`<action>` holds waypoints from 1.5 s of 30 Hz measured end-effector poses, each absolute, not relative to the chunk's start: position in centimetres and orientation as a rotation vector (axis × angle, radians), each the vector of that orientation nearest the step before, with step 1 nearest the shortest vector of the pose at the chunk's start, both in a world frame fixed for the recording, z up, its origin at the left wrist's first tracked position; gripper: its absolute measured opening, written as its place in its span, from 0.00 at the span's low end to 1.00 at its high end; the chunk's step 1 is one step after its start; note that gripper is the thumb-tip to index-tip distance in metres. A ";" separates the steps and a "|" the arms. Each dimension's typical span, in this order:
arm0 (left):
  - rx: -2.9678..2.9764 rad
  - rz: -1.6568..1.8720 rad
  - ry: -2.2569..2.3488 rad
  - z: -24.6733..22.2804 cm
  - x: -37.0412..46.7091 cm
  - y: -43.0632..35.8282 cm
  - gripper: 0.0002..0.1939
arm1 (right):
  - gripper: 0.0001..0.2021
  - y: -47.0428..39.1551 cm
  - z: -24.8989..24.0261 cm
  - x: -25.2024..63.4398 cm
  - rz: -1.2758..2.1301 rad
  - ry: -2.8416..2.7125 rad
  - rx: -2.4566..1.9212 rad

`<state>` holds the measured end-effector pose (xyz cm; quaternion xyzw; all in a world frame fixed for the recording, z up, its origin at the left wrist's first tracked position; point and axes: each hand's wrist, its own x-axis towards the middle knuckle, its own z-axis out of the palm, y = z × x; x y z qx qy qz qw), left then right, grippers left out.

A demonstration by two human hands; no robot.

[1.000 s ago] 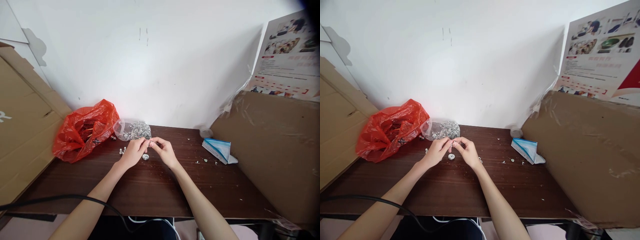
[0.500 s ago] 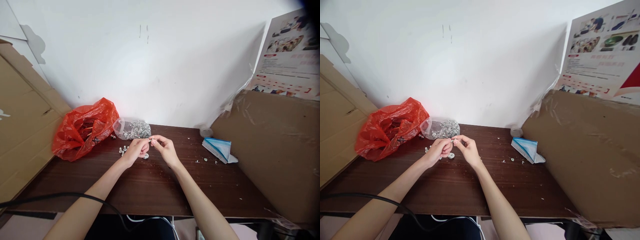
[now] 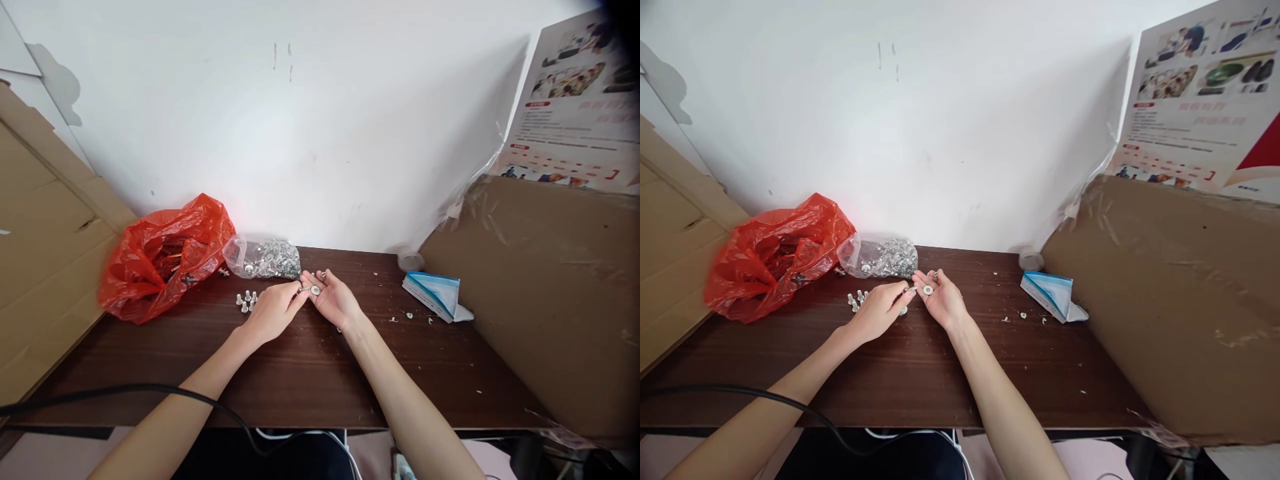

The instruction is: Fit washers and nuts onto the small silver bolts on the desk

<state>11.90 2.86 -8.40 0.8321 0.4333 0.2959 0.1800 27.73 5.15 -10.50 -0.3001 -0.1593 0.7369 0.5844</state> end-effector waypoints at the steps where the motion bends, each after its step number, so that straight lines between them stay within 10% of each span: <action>1: 2.393 0.755 1.240 -8.5 11.9 2.8 0.17 | 0.16 5.0 -10.6 27.5 1.727 -0.415 -0.659; 22: 2.660 0.476 1.519 -8.4 12.2 2.7 0.16 | 0.14 2.1 -10.1 24.0 1.092 -1.178 -0.664; 45: 2.002 1.440 1.016 -9.0 12.4 2.4 0.13 | 0.09 2.7 -9.4 26.4 0.717 -1.252 -0.850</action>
